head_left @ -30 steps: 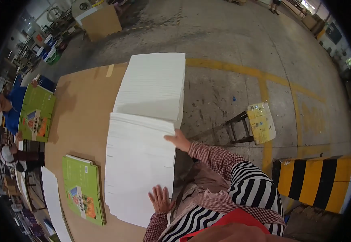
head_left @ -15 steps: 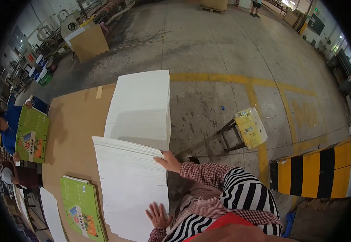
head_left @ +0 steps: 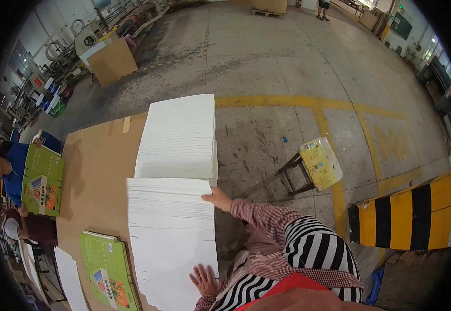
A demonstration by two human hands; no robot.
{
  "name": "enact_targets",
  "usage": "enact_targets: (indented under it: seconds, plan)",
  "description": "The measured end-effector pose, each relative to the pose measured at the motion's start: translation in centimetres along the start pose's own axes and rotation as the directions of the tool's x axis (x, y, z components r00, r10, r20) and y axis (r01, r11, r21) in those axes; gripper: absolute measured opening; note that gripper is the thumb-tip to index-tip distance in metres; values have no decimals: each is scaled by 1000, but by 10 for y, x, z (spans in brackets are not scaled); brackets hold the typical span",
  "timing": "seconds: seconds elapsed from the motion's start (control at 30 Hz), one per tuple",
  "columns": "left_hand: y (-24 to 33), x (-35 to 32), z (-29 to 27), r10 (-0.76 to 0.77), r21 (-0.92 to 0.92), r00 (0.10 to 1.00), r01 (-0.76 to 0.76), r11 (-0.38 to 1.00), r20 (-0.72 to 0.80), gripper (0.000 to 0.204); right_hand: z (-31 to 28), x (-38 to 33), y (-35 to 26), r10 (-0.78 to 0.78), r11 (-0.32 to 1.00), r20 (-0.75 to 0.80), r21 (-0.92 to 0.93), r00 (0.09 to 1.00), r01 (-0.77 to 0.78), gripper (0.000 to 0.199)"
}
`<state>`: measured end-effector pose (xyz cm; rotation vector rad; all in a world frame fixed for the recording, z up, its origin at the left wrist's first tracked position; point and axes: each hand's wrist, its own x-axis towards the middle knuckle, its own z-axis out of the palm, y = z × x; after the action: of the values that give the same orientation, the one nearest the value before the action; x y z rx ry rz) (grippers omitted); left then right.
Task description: Organizing and counting large stacks of folded paper inserts on a table.
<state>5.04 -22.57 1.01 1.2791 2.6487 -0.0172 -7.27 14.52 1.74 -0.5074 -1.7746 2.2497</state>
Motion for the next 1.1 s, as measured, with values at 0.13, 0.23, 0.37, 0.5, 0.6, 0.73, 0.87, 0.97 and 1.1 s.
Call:
enact_targets:
  seconds: [0.13, 0.23, 0.37, 0.5, 0.6, 0.73, 0.87, 0.97, 1.1]
  plan:
    - [-2, 1, -7, -13, -19, 999, 13, 1000, 43, 83, 8, 1, -26, -24, 902, 135, -425, 990, 80, 37]
    - [-5, -10, -5, -20, -24, 999, 21, 1000, 47, 82, 40, -33, -60, -509, 767, 49, -428, 860, 478, 42]
    - [-4, -10, -2, 8, 38, 999, -10, 999, 39, 84, -2, -3, -16, 71, 991, 93, -124, 993, -59, 45]
    - [-4, -5, -2, 22, 66, 1000, -20, 998, -20, 88, -10, 21, -2, 268, 955, 110, 105, 957, -279, 51]
    - [-5, -13, -6, -30, 9, 999, 30, 1000, 17, 91, -4, 15, -32, 374, 793, 294, 390, 879, -468, 61]
    - [-4, 1, -11, -80, -157, 995, 69, 985, -66, 91, -13, 35, -23, 520, 765, 208, 318, 828, -560, 64]
    - [12, 8, -23, -261, -329, 957, 208, 921, -126, 86, 0, 29, -31, 434, 826, 270, 260, 859, -499, 66]
    - [21, 13, -19, -286, -259, 939, 234, 937, -188, 79, -6, 32, -20, 314, 948, 206, -17, 927, -317, 58]
    - [20, 13, -4, -289, -135, 940, 267, 954, -183, 75, 17, 9, -36, 94, 756, 188, -652, 978, 53, 48]
